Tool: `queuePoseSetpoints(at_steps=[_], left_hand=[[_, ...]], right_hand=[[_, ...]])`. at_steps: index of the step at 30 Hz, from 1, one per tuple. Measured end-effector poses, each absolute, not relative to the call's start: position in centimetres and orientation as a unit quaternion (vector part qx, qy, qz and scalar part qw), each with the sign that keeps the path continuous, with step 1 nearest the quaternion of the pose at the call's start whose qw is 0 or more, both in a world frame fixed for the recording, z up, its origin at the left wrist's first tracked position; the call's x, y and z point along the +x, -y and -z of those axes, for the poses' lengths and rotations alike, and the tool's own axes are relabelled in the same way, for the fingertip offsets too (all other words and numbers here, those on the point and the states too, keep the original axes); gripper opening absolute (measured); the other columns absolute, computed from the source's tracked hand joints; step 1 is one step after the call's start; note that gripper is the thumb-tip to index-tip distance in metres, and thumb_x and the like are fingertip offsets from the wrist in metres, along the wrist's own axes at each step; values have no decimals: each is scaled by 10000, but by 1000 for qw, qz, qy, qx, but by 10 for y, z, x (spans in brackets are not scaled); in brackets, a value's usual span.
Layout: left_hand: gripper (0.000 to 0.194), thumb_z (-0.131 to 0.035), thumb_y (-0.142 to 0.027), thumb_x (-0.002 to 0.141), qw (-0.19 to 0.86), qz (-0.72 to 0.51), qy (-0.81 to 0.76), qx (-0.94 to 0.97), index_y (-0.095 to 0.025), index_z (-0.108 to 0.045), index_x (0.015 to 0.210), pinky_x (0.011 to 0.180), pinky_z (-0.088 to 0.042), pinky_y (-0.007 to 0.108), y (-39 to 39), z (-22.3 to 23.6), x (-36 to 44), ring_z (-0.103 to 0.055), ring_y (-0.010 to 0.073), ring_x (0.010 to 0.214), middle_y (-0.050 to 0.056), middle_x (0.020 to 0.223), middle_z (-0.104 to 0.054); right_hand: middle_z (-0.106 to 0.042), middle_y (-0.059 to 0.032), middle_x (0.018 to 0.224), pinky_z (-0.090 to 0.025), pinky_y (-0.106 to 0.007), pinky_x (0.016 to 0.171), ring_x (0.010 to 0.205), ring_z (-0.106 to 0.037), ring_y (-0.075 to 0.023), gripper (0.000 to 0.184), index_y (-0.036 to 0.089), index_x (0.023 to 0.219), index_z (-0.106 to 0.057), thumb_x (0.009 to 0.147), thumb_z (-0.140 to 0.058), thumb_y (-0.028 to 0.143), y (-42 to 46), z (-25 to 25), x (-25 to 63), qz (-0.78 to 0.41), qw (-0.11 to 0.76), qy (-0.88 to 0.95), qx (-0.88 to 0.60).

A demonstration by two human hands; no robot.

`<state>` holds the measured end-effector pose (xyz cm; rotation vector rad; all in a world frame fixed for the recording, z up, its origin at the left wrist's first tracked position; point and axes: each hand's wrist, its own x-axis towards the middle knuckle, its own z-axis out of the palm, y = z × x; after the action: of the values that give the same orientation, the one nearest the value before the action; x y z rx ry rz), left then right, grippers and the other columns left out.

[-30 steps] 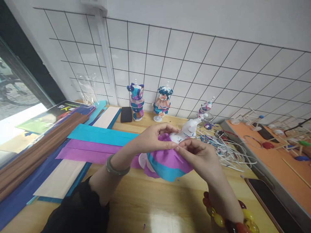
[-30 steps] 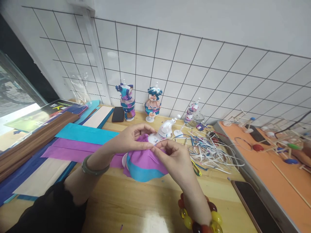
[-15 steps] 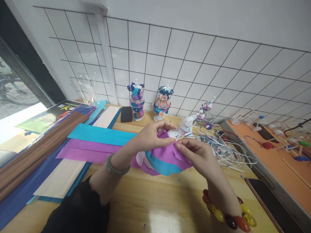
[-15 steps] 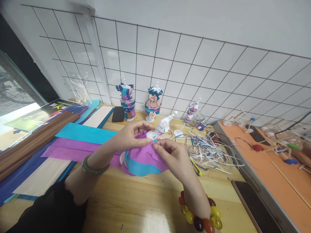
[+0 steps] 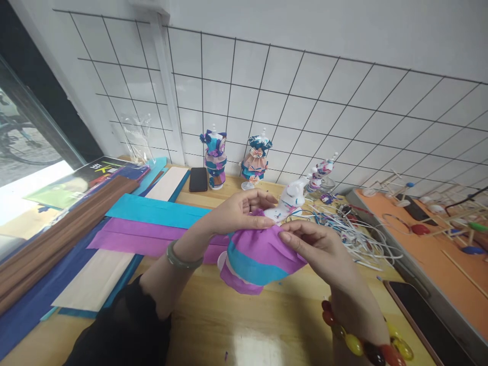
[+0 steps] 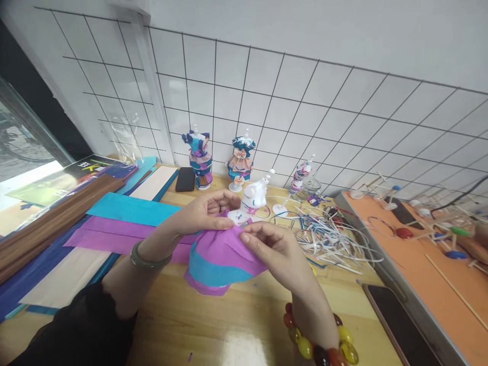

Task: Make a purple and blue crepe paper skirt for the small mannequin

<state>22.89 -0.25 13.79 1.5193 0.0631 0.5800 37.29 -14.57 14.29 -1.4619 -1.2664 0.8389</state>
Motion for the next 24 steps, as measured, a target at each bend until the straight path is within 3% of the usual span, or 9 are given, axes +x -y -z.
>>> queuePoseSetpoints(at_steps=[3,8,11,14,17,24], left_hand=[[388,-752,-214,644,703,-256,-46,662,-154,-599,995,921,-421,360,4,-139,230,-557,206,1050,87,1052,-610],[380,-735,-242,663,725,-262,-165,615,-152,-574,994,859,-430,321,1,-135,235,-564,173,988,69,1016,-608],[366,-727,-262,669,720,-289,-216,593,-154,-553,971,789,-430,286,-4,-131,238,-568,128,845,25,886,-598],[370,-728,-269,664,715,-306,-230,585,-153,-541,962,762,-424,265,-7,-129,239,-554,113,815,10,853,-579],[354,-726,-273,668,714,-306,-226,588,-154,-537,942,744,-417,253,-7,-130,238,-547,108,812,8,852,-572],[339,-727,-289,661,731,-304,-221,569,-152,-551,916,744,-409,249,-9,-134,234,-550,100,783,-5,840,-581]], right_hand=[[-664,-38,771,-487,-281,604,678,-597,-154,212,208,850,-656,789,-631,410,145,-142,373,-249,485,549,-634],[-602,-70,976,-454,-401,805,947,-559,-234,224,238,962,-564,791,-648,354,152,-149,360,49,425,667,-609],[-569,-88,962,-460,-395,741,917,-538,-246,369,224,1085,-505,774,-672,330,154,-150,345,130,354,728,-572],[-568,-100,914,-442,-374,668,829,-522,-235,369,179,1119,-489,788,-646,229,153,-146,334,218,315,731,-565],[-580,-96,852,-414,-347,628,774,-503,-217,288,163,1097,-506,820,-548,95,150,-140,334,274,299,731,-549],[-612,-111,730,-382,-342,600,694,-483,-204,148,83,951,-595,811,-556,59,147,-137,333,281,270,793,-468]])
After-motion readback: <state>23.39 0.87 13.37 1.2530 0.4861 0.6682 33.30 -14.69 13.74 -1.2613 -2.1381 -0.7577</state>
